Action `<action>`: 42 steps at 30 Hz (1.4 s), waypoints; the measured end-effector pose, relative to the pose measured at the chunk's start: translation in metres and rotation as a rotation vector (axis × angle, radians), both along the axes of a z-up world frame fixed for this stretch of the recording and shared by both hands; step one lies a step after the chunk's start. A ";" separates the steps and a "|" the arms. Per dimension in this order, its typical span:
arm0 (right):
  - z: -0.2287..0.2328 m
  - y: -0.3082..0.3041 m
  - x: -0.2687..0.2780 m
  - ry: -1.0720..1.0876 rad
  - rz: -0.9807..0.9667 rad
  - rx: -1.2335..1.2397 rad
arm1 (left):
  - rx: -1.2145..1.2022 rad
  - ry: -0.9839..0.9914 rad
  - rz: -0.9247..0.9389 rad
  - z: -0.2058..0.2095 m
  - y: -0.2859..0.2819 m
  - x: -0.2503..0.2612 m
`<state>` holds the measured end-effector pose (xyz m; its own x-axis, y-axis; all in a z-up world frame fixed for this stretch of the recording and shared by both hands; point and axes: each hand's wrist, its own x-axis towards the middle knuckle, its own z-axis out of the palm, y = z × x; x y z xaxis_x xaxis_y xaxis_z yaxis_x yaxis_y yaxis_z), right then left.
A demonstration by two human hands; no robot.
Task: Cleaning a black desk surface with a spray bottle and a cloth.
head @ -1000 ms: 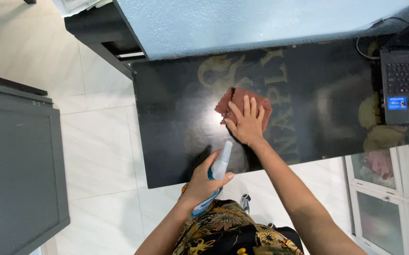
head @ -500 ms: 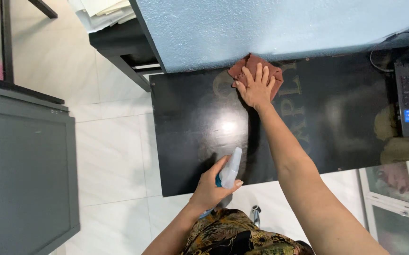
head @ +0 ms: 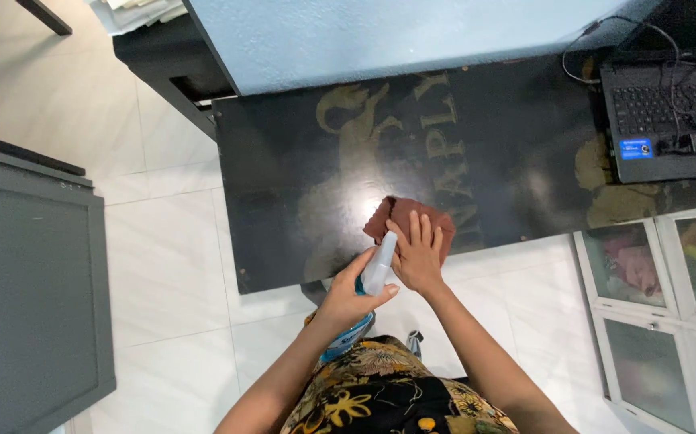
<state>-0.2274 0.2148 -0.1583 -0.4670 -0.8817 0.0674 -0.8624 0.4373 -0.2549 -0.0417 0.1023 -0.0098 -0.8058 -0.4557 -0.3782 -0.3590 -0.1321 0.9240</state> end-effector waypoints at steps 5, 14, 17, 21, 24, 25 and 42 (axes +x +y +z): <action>0.005 0.002 -0.007 -0.088 0.007 0.108 | -0.033 0.059 -0.034 0.002 0.004 -0.013; -0.001 -0.101 -0.079 -0.063 -0.024 0.067 | 0.045 -0.031 0.020 0.005 -0.032 -0.020; -0.003 -0.139 -0.106 -0.028 -0.049 0.073 | 0.068 -0.010 0.012 0.004 -0.052 -0.023; 0.002 -0.197 -0.139 -0.048 -0.117 0.127 | 0.113 0.011 -0.011 0.012 -0.077 -0.033; 0.010 -0.231 -0.158 -0.084 -0.150 0.135 | 0.128 0.060 -0.025 0.019 -0.095 -0.039; 0.012 -0.239 -0.162 -0.094 -0.159 0.143 | 0.119 0.056 -0.021 0.019 -0.100 -0.043; 0.005 -0.178 -0.133 -0.045 -0.126 -0.009 | -0.071 0.048 0.040 0.015 -0.058 -0.007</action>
